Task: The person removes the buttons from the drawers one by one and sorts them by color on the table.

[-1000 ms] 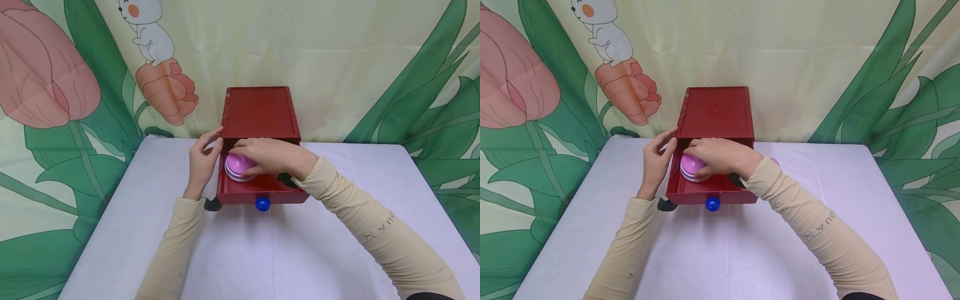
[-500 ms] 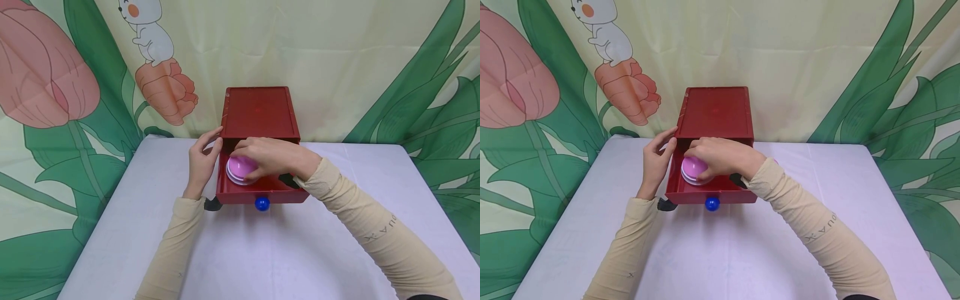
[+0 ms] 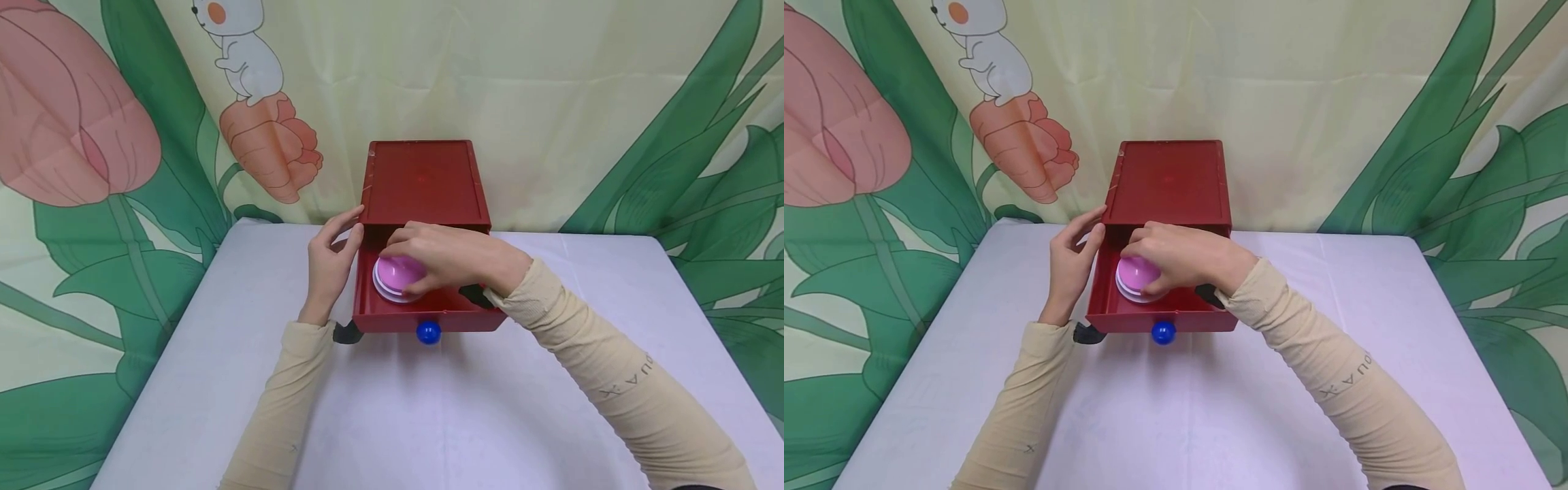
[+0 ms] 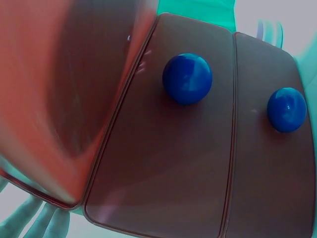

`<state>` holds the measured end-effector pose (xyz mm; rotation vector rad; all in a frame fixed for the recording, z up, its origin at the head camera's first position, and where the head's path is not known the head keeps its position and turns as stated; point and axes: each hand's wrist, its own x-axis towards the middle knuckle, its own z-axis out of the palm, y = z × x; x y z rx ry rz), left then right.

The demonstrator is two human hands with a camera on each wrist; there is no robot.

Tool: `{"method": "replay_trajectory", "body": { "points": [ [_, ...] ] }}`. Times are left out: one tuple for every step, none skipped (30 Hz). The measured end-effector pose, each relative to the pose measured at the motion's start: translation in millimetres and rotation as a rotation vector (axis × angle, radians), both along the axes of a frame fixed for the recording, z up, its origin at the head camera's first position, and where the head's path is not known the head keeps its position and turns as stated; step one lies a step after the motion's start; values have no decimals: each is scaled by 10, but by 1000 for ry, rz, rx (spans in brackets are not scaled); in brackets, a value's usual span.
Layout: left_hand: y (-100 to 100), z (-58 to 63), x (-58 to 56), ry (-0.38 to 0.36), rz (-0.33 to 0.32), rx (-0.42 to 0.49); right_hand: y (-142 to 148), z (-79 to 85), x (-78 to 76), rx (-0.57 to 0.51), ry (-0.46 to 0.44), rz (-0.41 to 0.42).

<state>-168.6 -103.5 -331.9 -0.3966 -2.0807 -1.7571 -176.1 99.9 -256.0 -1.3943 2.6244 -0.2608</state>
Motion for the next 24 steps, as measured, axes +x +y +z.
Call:
{"method": "replay_trajectory", "body": {
  "points": [
    [-1, 1, 2, 1, 1, 0, 1, 8, 4, 0, -4, -3],
    [-1, 0, 1, 3, 1, 0, 6, 15, 10, -2, -4, -3],
    [-1, -1, 1, 3, 2, 1, 11, 23, 17, -6, -5, -1],
    [-2, -1, 1, 4, 2, 0, 17, 30, 24, -10, -6, 0],
    [-1, 0, 2, 6, 2, 0, 23, 36, 28, -15, -5, 1],
    [-1, 1, 3, 7, 1, -1, 31, 42, 32, -20, -4, 1],
    [0, 2, 4, 9, 0, -1, 40, 49, 36, -25, -4, 1],
    [0, 3, 4, 9, -1, 0, 50, 54, 40, -30, -3, 1],
    [0, 4, 5, 10, 0, 0, 58, 59, 42, -34, -3, 0],
    [0, 5, 6, 12, 0, -2, 66, 65, 45, -37, -2, -1],
    [-1, 6, 8, 14, 1, -3, 75, 69, 46, -39, 1, -4],
    [-2, 6, 9, 16, 3, -4, 87, 75, 50, -41, 3, -6],
    [-2, 6, 10, 16, 4, -4, 99, 85, 55, -43, 4, -8],
    [-2, 7, 10, 17, 5, -5, 111, 95, 61, -45, 7, -10],
    [-2, 7, 10, 17, 6, -5, 123, 105, 67, -48, 10, -11],
    [-1, 7, 11, 17, 7, -6, 136, 118, 77, -52, 14, -13],
    [0, 7, 10, 16, 6, -6, 150, 126, 84, -57, 16, -16],
    [1, 8, 10, 16, 6, -7, 165, 135, 93, -64, 19, -18],
    [0, 8, 10, 15, 6, -9, 178, 143, 102, -70, 21, -19],
    [-2, 10, 11, 16, 6, -10, 191, 147, 110, -77, 24, -20],
    [-3, 10, 12, 16, 7, -12, 205, 151, 116, -86, 26, -21],
    [0, 9, 12, 15, 8, -14, 223, 153, 123, -94, 25, -23],
    [2, 7, 12, 15, 9, -15, 241, 155, 130, -101, 26, -25],
    [4, 4, 12, 15, 10, -17, 259, 161, 139, -108, 28, -24]
  ]
}}
